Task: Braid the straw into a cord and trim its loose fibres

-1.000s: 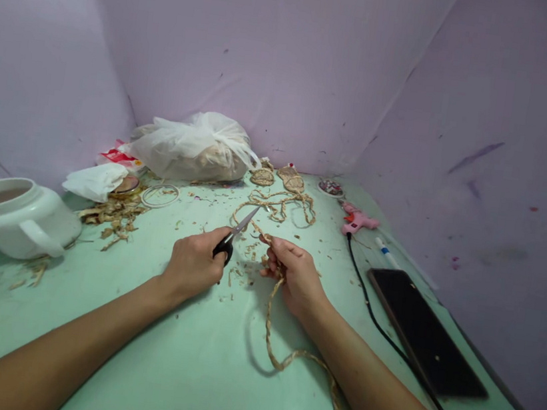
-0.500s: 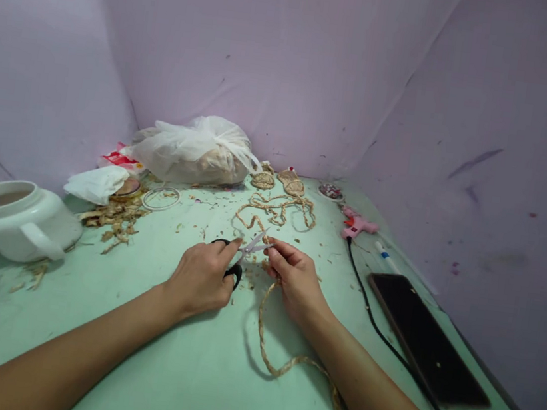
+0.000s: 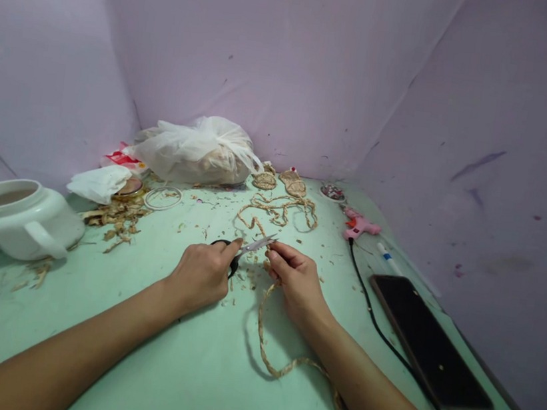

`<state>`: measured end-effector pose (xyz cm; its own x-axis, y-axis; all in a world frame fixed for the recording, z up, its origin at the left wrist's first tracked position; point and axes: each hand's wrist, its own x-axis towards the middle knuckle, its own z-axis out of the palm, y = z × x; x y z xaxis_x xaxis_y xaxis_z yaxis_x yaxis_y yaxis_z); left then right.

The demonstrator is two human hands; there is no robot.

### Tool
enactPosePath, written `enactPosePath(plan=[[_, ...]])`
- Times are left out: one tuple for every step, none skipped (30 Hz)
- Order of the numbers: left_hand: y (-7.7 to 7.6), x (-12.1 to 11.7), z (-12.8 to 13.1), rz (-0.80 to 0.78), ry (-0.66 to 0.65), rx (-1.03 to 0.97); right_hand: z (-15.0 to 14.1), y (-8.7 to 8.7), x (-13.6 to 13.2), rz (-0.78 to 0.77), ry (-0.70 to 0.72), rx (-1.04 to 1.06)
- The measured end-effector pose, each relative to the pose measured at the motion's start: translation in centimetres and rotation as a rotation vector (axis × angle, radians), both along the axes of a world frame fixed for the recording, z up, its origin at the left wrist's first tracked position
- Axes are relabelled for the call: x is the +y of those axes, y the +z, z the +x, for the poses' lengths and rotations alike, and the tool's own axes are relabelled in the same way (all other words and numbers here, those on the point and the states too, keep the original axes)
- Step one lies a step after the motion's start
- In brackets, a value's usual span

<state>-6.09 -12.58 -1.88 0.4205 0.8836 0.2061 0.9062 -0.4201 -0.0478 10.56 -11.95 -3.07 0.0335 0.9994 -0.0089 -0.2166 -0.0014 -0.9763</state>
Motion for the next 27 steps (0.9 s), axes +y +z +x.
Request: enactPosePath(plan=[[0.03,0.01,-0.02,-0.003,-0.003,-0.002,-0.02,0.13,-0.04,-0.004,0.005,0.014],[0.06,0.03,-0.04,-0.009,-0.004,-0.014,-0.03,0.26,-0.06,-0.009,0.008,0.030],[0.09,0.04,-0.08,-0.017,-0.003,-0.044,-0.04,0.38,-0.07,-0.019,0.007,0.048],[0.14,0.06,-0.13,-0.027,-0.002,-0.094,-0.04,0.48,-0.05,-0.034,0.005,0.071],[0.19,0.09,-0.20,-0.038,0.003,-0.163,-0.04,0.55,-0.02,-0.051,-0.001,0.095],[0.25,0.14,-0.28,-0.043,0.015,-0.243,-0.03,0.58,0.03,-0.068,-0.009,0.119],[0.30,0.20,-0.36,-0.046,0.031,-0.319,-0.01,0.58,0.09,-0.083,-0.014,0.144],[0.34,0.25,-0.44,-0.044,0.048,-0.381,0.01,0.57,0.14,-0.095,-0.015,0.165],[0.37,0.29,-0.50,-0.041,0.063,-0.420,0.03,0.54,0.19,-0.105,-0.011,0.180],[0.36,0.31,-0.53,-0.033,0.073,-0.436,0.05,0.52,0.21,-0.113,-0.006,0.191],[0.32,0.28,-0.53,-0.023,0.071,-0.429,0.06,0.51,0.22,-0.121,0.000,0.199],[0.26,0.22,-0.49,-0.012,0.058,-0.399,0.07,0.52,0.20,-0.130,0.005,0.204],[0.18,0.12,-0.40,0.002,0.040,-0.355,0.07,0.55,0.17,-0.137,0.009,0.207],[0.10,-0.01,-0.28,0.018,0.023,-0.298,0.06,0.60,0.13,-0.140,0.012,0.209],[0.03,-0.14,-0.14,0.032,0.006,-0.237,0.05,0.65,0.08,-0.140,0.018,0.214],[-0.02,-0.27,0.00,0.045,-0.007,-0.180,0.03,0.70,0.03,-0.134,0.027,0.217],[-0.05,-0.38,0.14,0.053,-0.015,-0.133,0.01,0.73,-0.01,-0.124,0.037,0.219],[-0.06,-0.45,0.25,0.061,-0.019,-0.099,-0.01,0.74,-0.04,-0.110,0.046,0.217],[-0.07,-0.49,0.32,0.065,-0.022,-0.077,-0.02,0.72,-0.06,-0.094,0.053,0.211],[-0.08,-0.49,0.35,0.063,-0.023,-0.063,-0.02,0.68,-0.06,-0.077,0.060,0.198],[-0.10,-0.46,0.34,0.057,-0.023,-0.056,-0.01,0.63,-0.06,-0.060,0.066,0.178],[-0.15,-0.41,0.30,0.048,-0.021,-0.051,-0.01,0.57,-0.06,-0.042,0.071,0.154],[-0.21,-0.35,0.23,0.039,-0.020,-0.048,0.00,0.52,-0.07,-0.027,0.077,0.129],[-0.27,-0.28,0.16,0.031,-0.019,-0.047,0.01,0.49,-0.08,-0.015,0.082,0.108],[-0.33,-0.22,0.09,0.026,-0.022,-0.046,0.00,0.48,-0.09,-0.006,0.083,0.095],[-0.37,-0.17,0.02,0.023,-0.028,-0.047,-0.01,0.50,-0.10,-0.004,0.081,0.091],[-0.38,-0.12,-0.04,0.019,-0.035,-0.053,-0.02,0.53,-0.12,-0.008,0.075,0.096]])
